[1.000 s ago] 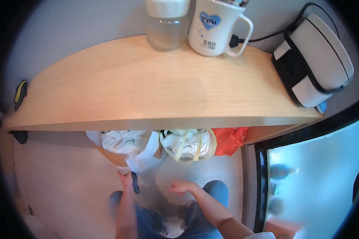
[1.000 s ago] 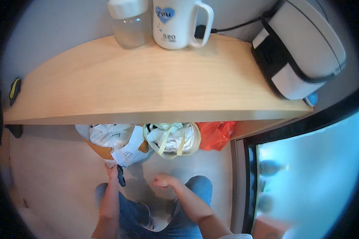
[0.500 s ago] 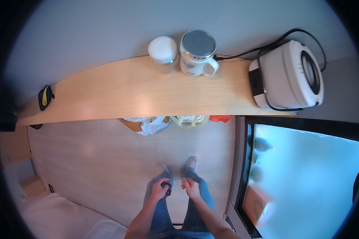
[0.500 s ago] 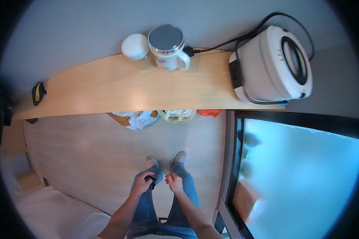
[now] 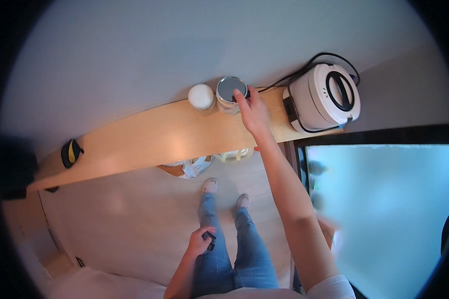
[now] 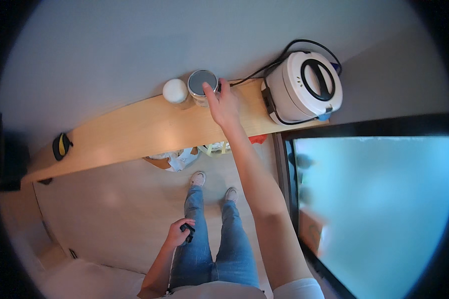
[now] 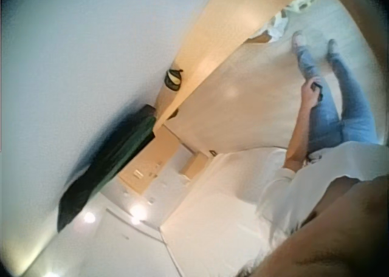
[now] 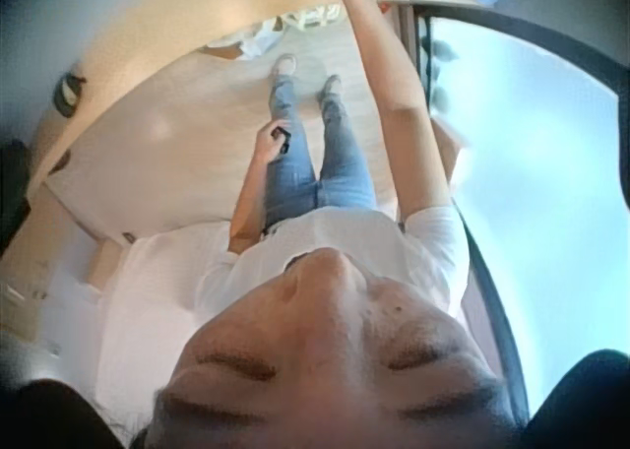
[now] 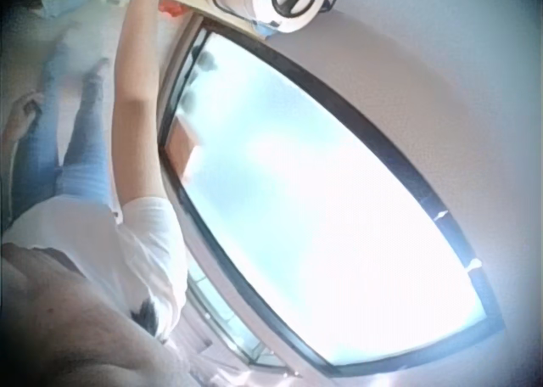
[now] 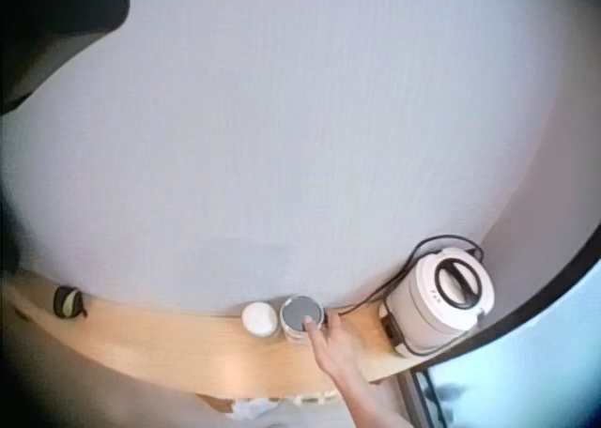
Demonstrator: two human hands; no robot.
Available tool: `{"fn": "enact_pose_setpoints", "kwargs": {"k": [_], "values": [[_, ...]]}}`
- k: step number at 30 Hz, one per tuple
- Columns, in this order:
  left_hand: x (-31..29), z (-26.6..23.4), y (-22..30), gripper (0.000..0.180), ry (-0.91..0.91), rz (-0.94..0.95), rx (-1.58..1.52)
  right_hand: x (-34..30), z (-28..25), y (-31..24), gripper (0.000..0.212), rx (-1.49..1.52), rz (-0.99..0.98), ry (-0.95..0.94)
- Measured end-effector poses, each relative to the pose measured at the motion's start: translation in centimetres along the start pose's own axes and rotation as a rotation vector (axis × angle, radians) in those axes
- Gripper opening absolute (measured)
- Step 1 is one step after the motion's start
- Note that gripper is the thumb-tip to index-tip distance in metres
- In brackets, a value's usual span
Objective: The person rummages through bags on the floor, picks up two mugs, and walks to the bathroom. They wash the mugs under running water in the sink, scrubbing the inside and outside surfaces.
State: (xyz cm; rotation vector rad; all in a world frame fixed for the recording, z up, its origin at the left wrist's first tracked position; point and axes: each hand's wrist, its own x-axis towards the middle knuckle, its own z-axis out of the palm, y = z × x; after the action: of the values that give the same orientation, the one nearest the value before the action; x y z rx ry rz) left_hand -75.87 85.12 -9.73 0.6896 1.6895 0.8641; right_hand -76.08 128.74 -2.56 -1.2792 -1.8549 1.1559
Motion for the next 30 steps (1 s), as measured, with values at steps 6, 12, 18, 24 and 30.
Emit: {"fn": "enact_pose_setpoints", "kwargs": {"k": [6,12,18,24,30], "values": [[0.8,-7.4,3.5,0.038,-0.086,0.020,0.117,-0.1,0.2,0.3,0.056,0.357,0.123,-0.044],[5.0,-11.2,8.9,0.028,-0.298,0.099,0.221,-13.3,-8.1,-1.6,0.038,0.890,0.586,0.394],[9.0,-5.1,19.6,0.026,-0.837,0.154,0.163,-29.5,-17.0,-7.4,0.052,1.161,0.731,0.702],[3.2,5.4,27.4,0.037,-1.317,0.079,0.227,-46.2,-19.9,-12.0,0.050,1.583,0.432,0.942],[-10.5,15.1,25.6,0.070,-1.830,-0.019,0.228,-63.1,-18.0,-15.6,0.048,1.667,0.180,1.245]]}}
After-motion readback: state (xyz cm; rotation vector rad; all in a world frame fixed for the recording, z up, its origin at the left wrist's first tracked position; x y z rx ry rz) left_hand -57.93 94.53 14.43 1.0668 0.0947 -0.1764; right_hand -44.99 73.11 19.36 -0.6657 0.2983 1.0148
